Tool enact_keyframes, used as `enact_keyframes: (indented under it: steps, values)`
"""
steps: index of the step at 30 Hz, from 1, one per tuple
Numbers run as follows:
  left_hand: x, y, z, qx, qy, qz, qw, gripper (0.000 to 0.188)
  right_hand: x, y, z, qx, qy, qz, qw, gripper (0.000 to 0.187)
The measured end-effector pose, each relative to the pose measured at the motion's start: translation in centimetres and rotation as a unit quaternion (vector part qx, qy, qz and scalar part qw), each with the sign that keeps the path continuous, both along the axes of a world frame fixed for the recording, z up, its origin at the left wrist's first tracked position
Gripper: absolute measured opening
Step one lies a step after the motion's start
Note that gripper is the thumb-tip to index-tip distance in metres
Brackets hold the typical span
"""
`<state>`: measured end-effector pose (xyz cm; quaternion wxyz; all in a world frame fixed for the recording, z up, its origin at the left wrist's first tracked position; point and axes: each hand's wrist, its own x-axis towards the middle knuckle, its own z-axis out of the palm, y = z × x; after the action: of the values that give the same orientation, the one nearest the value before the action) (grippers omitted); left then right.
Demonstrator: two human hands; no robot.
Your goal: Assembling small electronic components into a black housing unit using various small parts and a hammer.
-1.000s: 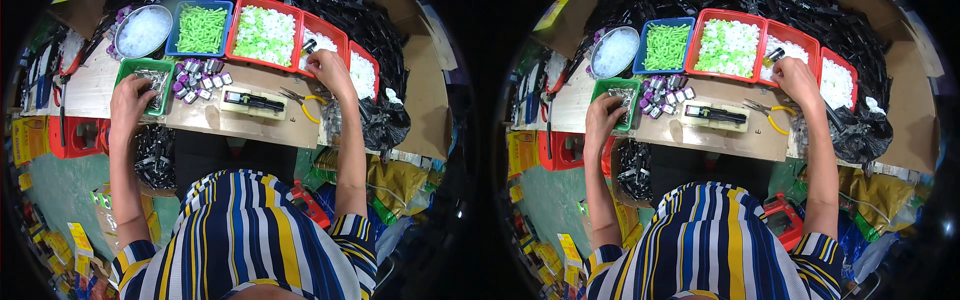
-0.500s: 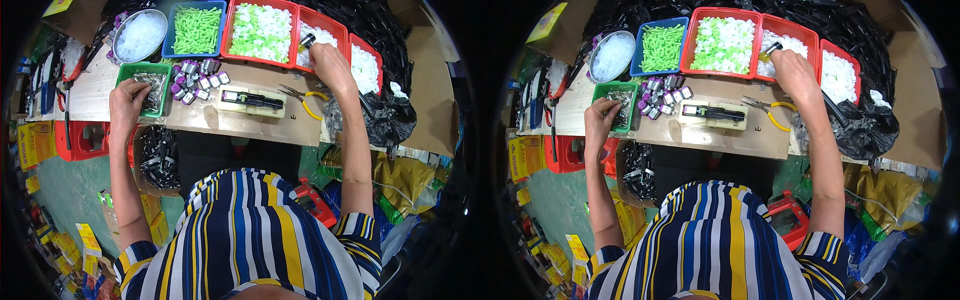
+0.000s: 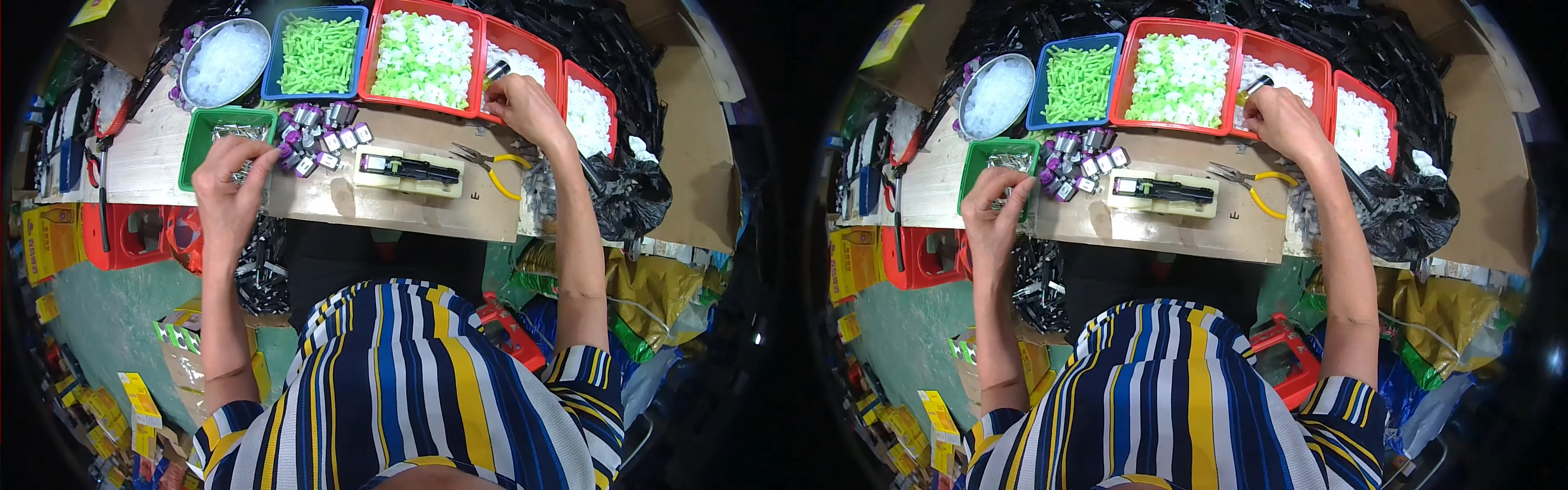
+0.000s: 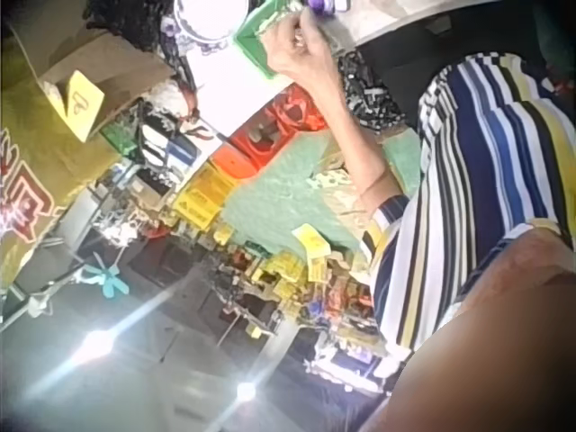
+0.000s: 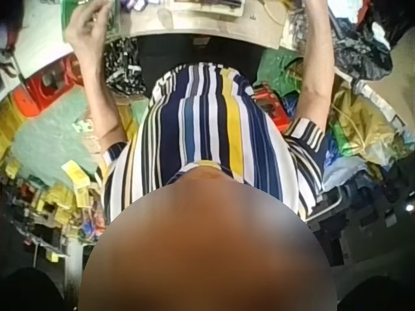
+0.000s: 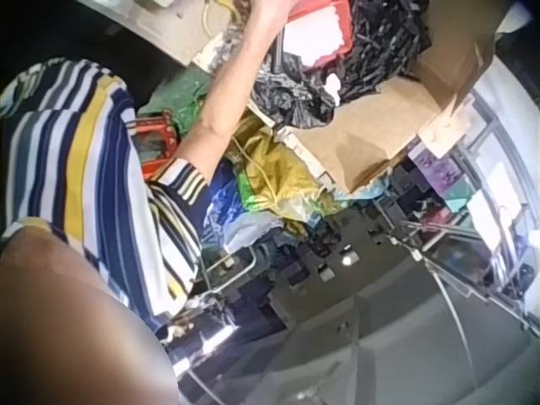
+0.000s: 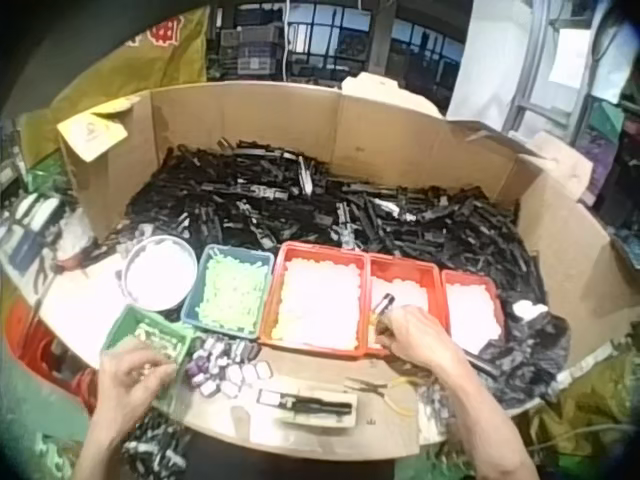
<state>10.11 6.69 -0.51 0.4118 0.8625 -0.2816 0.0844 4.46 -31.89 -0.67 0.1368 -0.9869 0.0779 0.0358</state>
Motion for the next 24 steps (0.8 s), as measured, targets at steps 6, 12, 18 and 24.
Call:
enact_keyframes:
  steps: [6,12,18,24]
  values:
    - [-2.0,-3.7,-0.3,-0.047,0.001,-0.062,0.997,0.007,-0.2,0.2,-0.3,0.008,-0.032,-0.002,0.999,0.020]
    - [-3.3,-6.3,-0.7,-0.085,-0.012,-0.078,0.993,0.007,-1.6,0.1,0.1,0.088,-0.150,-0.045,0.984,0.016]
    - [-4.9,-9.1,-1.0,-0.128,-0.101,-0.097,0.982,0.013,-4.9,5.6,-0.1,0.423,-0.147,-0.107,0.887,0.012]
    - [-5.6,-9.9,-2.0,-0.138,-0.218,-0.116,0.959,0.023,-6.5,10.2,-1.2,0.555,-0.147,-0.099,0.813,0.011]
